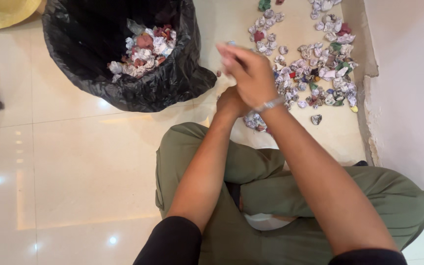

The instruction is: The person sits on the floor and picks up small, colorful candy wrappers from a pile. They unwrap each wrapper by hand and place the contents into a black plastic bag. The person continues this process, clearing the pile of wrappers from the floor.

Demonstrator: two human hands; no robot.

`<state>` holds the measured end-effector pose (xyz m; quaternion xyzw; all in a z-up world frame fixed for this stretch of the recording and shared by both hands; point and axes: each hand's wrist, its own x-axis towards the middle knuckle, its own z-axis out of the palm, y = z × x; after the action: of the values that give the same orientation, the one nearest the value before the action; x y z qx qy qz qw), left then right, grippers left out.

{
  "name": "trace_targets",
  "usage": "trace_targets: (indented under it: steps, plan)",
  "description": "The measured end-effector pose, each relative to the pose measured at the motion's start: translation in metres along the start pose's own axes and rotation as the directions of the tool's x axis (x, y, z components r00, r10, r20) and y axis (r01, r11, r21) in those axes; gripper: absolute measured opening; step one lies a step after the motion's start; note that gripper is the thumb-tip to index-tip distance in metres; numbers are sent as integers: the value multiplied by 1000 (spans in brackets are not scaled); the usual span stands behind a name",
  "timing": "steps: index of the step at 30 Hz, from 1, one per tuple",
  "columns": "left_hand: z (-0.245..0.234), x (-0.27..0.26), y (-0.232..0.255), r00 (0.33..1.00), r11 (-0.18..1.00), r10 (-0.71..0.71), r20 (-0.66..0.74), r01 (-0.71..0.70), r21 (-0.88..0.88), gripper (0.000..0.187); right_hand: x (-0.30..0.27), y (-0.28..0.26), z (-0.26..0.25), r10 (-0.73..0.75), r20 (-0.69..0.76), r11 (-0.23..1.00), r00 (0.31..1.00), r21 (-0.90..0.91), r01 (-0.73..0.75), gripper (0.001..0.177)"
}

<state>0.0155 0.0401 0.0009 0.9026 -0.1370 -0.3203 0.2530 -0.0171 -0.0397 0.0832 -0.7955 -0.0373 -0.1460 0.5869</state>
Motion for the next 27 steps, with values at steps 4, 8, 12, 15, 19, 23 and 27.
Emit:
trace_targets:
  steps: [4, 8, 12, 15, 19, 23, 27]
  plan:
    - [11, 12, -9, 995, 993, 95, -17, -94, 75, 49, 60, -28, 22, -74, 207, 938, 976, 347, -2, 56]
    - [11, 14, -5, 994, 992, 104, -28, -101, 79, 51, 60, -20, 8, 8, 159, 971, 987, 234, -46, 55]
    - [6, 5, 3, 998, 996, 58, 9, -59, 73, 45, 4, 23, -39, 121, 165, 981, 979, 134, -144, 39]
    - [5, -1, 8, 995, 995, 92, -27, -90, 51, 44, -52, 66, -80, 321, 98, 943, 942, 65, -327, 31]
    - [15, 2, 12, 994, 995, 96, -49, -94, 29, 42, -120, 112, -139, 485, -16, 874, 874, -31, -485, 22]
    - [40, 11, 16, 981, 984, 168, -94, -161, 78, 36, -154, 129, -158, 459, -200, 870, 865, -94, -484, 16]
    - [73, 11, 23, 953, 955, 296, -64, -293, 51, 27, -136, 116, -138, 276, -226, 916, 934, -233, -327, 12]
